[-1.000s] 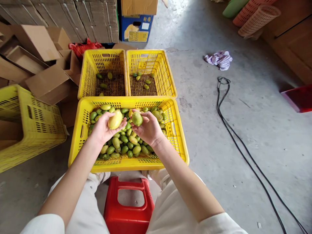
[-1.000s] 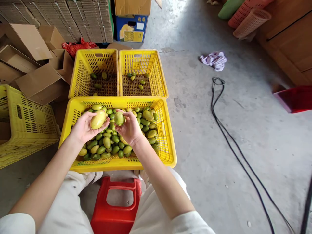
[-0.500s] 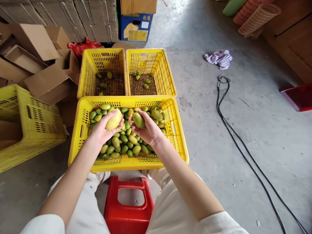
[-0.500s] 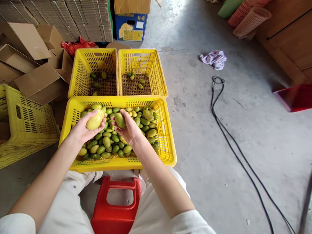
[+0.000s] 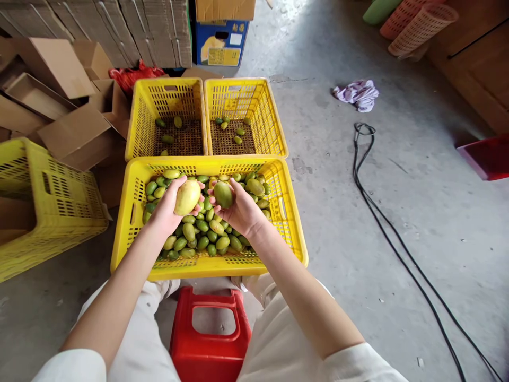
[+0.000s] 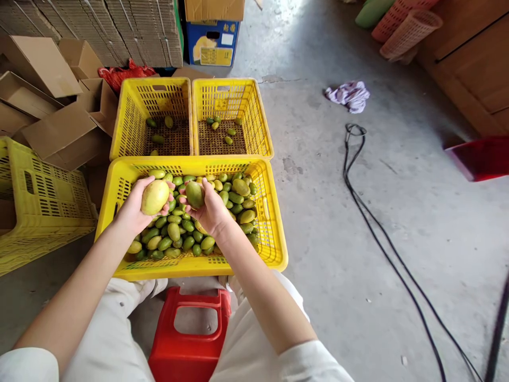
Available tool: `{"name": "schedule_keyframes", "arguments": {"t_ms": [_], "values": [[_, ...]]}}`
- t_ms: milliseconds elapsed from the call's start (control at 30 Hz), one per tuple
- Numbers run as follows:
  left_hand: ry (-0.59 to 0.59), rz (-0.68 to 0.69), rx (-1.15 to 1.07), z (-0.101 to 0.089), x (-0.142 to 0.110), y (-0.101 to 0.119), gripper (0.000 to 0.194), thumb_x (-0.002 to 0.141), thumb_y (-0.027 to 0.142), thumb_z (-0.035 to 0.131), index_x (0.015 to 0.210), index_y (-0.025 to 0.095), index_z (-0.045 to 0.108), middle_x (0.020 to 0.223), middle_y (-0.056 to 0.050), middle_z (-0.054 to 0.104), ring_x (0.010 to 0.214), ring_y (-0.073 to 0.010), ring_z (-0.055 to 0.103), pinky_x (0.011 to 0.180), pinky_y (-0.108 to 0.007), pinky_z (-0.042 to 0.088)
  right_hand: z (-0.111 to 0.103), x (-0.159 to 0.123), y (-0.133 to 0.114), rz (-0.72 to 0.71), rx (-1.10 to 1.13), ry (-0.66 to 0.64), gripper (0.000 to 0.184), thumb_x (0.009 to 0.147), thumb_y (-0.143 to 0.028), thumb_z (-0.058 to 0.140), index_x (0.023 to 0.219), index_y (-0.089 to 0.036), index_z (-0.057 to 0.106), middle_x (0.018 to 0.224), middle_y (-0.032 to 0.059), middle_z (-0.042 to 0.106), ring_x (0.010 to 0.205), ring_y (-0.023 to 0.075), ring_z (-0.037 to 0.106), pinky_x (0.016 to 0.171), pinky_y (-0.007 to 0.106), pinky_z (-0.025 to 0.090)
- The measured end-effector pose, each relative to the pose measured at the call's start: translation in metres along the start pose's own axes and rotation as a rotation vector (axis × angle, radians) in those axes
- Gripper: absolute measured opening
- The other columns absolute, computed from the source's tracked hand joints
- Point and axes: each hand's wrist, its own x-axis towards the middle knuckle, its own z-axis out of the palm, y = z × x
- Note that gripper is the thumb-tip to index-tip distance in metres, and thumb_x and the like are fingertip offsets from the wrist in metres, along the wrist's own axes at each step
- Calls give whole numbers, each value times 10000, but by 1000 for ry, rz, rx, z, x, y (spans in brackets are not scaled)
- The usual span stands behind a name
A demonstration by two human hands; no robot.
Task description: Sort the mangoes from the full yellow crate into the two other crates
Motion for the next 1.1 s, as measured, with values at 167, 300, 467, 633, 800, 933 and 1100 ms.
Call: {"name": "schedule_keyframes", "arguments": {"t_ms": [167, 300, 467, 633, 800, 933, 1100], "values": [[32, -19, -26, 1, 2, 0, 306, 1013, 469, 652, 948, 195, 770, 641, -38, 641, 443, -163, 554, 406, -258, 403, -2, -1, 0, -62, -47, -23, 144, 1045, -297, 730, 932, -211, 707, 778, -14, 682, 608, 102, 625, 488, 159, 471], [8, -23, -26, 2, 0, 1, 369, 1013, 531, 697, 901, 181, 733, 660, -42, 664, 475, -152, 587, 426, -237, 447, 1, -3, 2, -78, -92, 8, 104, 996, -206, 755, 905, -201, 705, 759, -31, 685, 609, 95, 630, 507, 166, 464], [-70, 53, -22, -1, -3, 0, 310, 830, 334, 941, 905, 184, 680, 744, -8, 691, 517, -96, 597, 460, -176, 461, 0, -2, 5, -127, -139, 42, 240, 891, -207, 889, 846, -211, 653, 744, -40, 691, 623, 90, 639, 544, 160, 470], [-25, -2, -156, -1, -5, -1, 236, 821, 241, 896, 927, 189, 692, 873, -48, 739, 746, -146, 721, 657, -215, 608, -3, 0, 2, -79, -138, 27, 254, 1047, -348, 730, 845, -199, 689, 738, 30, 716, 661, 124, 629, 544, 173, 491], [-36, 8, -187, -2, -2, -4, 245, 781, 252, 894, 917, 183, 702, 860, -30, 684, 743, -132, 637, 634, -214, 562, -2, 0, 1, -61, -86, 17, 299, 1099, -384, 640, 873, -193, 686, 756, 24, 691, 618, 113, 583, 490, 185, 442], [-46, -14, -193, -2, -2, -3, 197, 813, 267, 862, 882, 180, 699, 819, -21, 643, 678, -112, 587, 589, -194, 524, -1, 1, 2, -125, -37, 52, 224, 1034, -341, 752, 879, -221, 645, 745, -33, 635, 565, 95, 528, 445, 184, 380], [3, -9, -177, -2, 1, 0, 211, 925, 375, 820, 904, 181, 738, 821, -48, 682, 664, -135, 623, 552, -198, 535, 2, -2, -2, -40, -22, 34, 315, 1107, -396, 651, 863, -196, 651, 682, 3, 620, 575, 106, 515, 458, 176, 389]]}}
